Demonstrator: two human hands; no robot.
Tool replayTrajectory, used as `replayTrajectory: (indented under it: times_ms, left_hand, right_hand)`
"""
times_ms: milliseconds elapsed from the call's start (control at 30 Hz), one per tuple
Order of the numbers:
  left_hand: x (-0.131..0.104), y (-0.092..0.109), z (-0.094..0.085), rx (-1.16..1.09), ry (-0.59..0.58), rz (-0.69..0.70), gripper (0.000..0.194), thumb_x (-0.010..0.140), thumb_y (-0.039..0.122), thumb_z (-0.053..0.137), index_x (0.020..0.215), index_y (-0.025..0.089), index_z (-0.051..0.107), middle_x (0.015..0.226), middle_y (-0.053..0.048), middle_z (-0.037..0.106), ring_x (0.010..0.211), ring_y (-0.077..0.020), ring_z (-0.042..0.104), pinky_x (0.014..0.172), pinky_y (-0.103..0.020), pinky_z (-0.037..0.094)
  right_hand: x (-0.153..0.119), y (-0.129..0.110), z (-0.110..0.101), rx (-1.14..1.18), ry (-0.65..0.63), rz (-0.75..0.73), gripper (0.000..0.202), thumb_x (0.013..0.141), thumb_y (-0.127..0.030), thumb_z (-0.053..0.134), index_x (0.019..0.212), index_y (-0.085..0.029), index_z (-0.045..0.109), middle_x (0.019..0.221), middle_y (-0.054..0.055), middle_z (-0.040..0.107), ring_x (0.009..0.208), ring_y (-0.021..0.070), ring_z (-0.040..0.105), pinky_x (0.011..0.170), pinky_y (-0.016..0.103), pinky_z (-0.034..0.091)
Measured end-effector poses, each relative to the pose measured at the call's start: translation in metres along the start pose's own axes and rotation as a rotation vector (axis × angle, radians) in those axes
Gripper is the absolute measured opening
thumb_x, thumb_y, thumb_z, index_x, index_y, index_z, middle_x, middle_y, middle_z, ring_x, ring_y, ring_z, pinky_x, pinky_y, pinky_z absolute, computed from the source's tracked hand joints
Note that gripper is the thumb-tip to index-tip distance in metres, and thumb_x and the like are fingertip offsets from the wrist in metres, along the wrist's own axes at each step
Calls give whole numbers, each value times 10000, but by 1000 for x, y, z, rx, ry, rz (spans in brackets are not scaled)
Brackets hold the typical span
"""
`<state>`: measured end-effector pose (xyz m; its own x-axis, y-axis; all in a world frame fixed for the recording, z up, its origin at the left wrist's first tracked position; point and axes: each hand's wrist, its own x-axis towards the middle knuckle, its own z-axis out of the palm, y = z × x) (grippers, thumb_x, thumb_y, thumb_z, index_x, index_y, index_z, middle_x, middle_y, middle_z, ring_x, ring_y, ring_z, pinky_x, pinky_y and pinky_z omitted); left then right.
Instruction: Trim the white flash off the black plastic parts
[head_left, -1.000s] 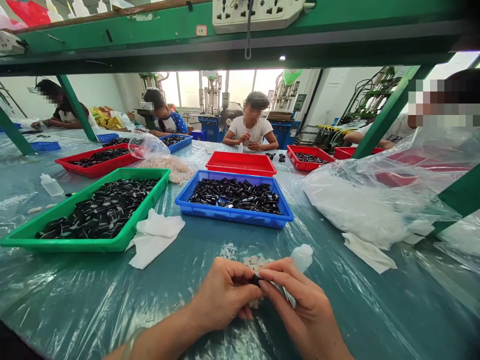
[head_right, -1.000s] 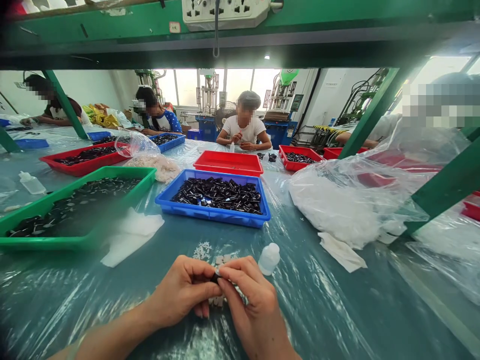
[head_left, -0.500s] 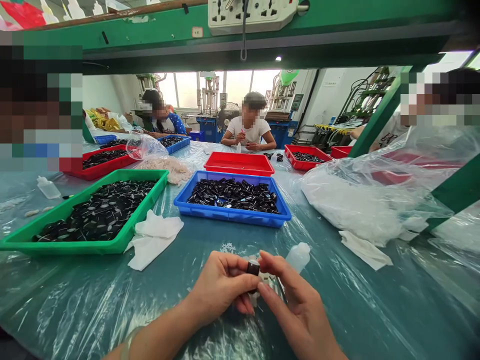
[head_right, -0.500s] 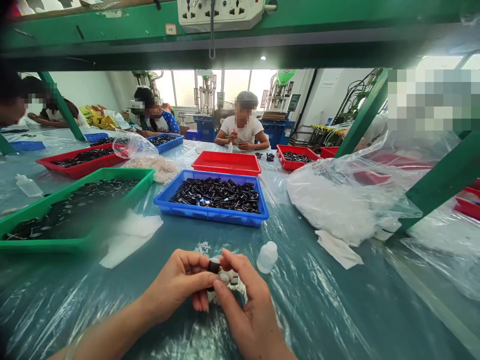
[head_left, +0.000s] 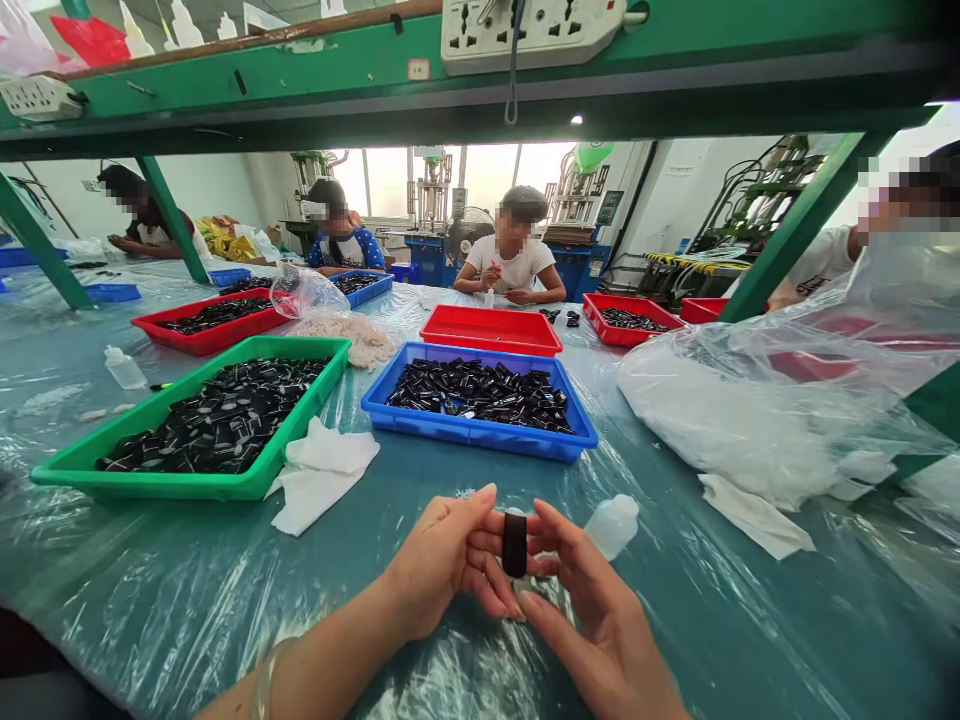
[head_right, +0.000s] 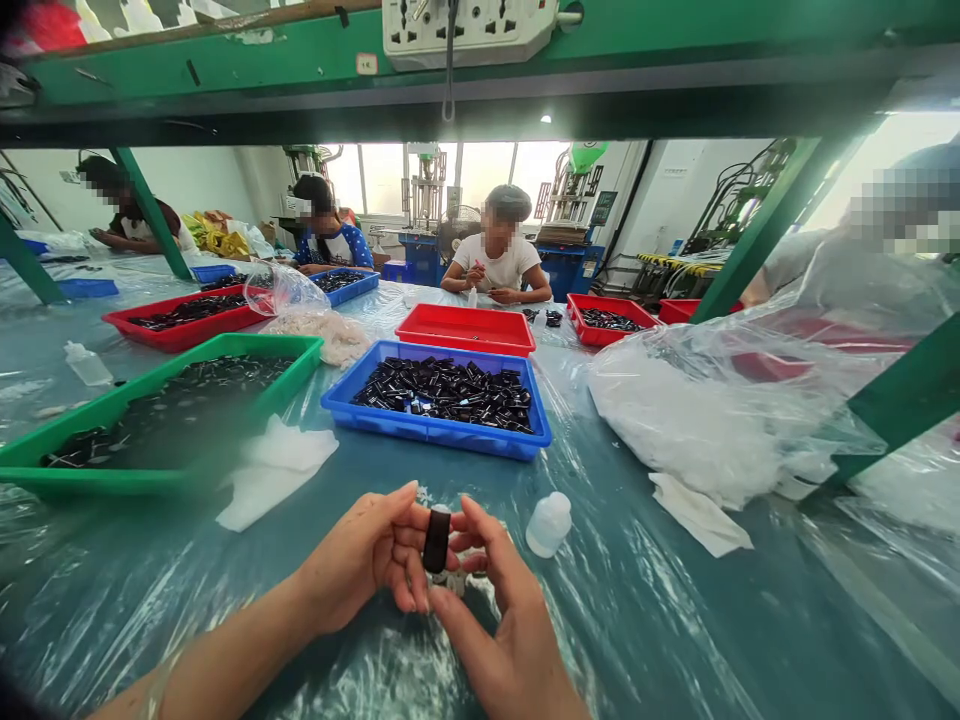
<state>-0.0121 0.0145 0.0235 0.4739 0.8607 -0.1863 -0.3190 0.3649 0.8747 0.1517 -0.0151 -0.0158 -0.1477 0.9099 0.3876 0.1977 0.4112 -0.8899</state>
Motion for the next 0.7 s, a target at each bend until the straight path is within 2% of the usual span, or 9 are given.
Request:
replayTrajectory:
  times_ms: [200, 300, 367, 467, 567, 700]
  left_hand:
    - [1, -1, -1, 10, 10, -2, 620, 809, 582, 456, 861, 10, 690, 698, -164, 690, 438, -115, 608, 386, -158, 451]
    - [3, -1, -1, 44, 61, 29, 490, 748, 516, 582, 775, 38, 684, 676, -128, 687, 422, -105, 596, 376, -153, 435]
    - [5, 0, -3, 64, 127, 58, 392, 678, 449, 670, 714, 59, 666, 650, -101, 681, 412, -104, 589, 366, -150, 417]
    - [7, 7, -10, 66, 232, 98, 366, 638, 432, 695, 682, 72, 646, 657, -108, 689, 414, -115, 594, 367, -164, 409]
    - [8, 22, -24, 70, 370, 183, 330, 665, 396, 684, 711, 72, 643, 715, -120, 702, 438, -107, 599, 395, -168, 421]
    - [5, 47, -52, 82, 639, 338, 232, 783, 322, 609, 814, 92, 623, 806, -83, 691, 477, -71, 585, 428, -158, 420]
  right_hand:
    - [2, 2, 0, -38, 3, -46, 483, 830, -250, 595, 1295, -258, 466, 1082, 83, 622, 901, 187, 624, 763, 298, 549]
    - [2, 3, 1, -43, -18, -41, 478, 843, -241, 579, 1303, -273, 452, 1125, 77, 615, 970, 187, 611, 782, 283, 542]
    - [1, 5, 1, -50, -36, -31, 481, 854, -247, 567, 1314, -279, 433, 1147, 76, 612, 1000, 191, 602, 798, 290, 538]
    - [2, 11, -1, -110, -75, -26, 484, 863, -271, 557, 1324, -297, 412, 1163, 70, 614, 982, 191, 612, 791, 297, 546]
    - [5, 18, -2, -170, -112, -54, 485, 854, -285, 567, 1317, -302, 423, 1173, 71, 616, 902, 193, 646, 752, 299, 565]
    - [6, 24, -3, -214, -143, -114, 484, 842, -294, 581, 1305, -305, 442, 1139, 67, 634, 840, 192, 664, 710, 290, 579]
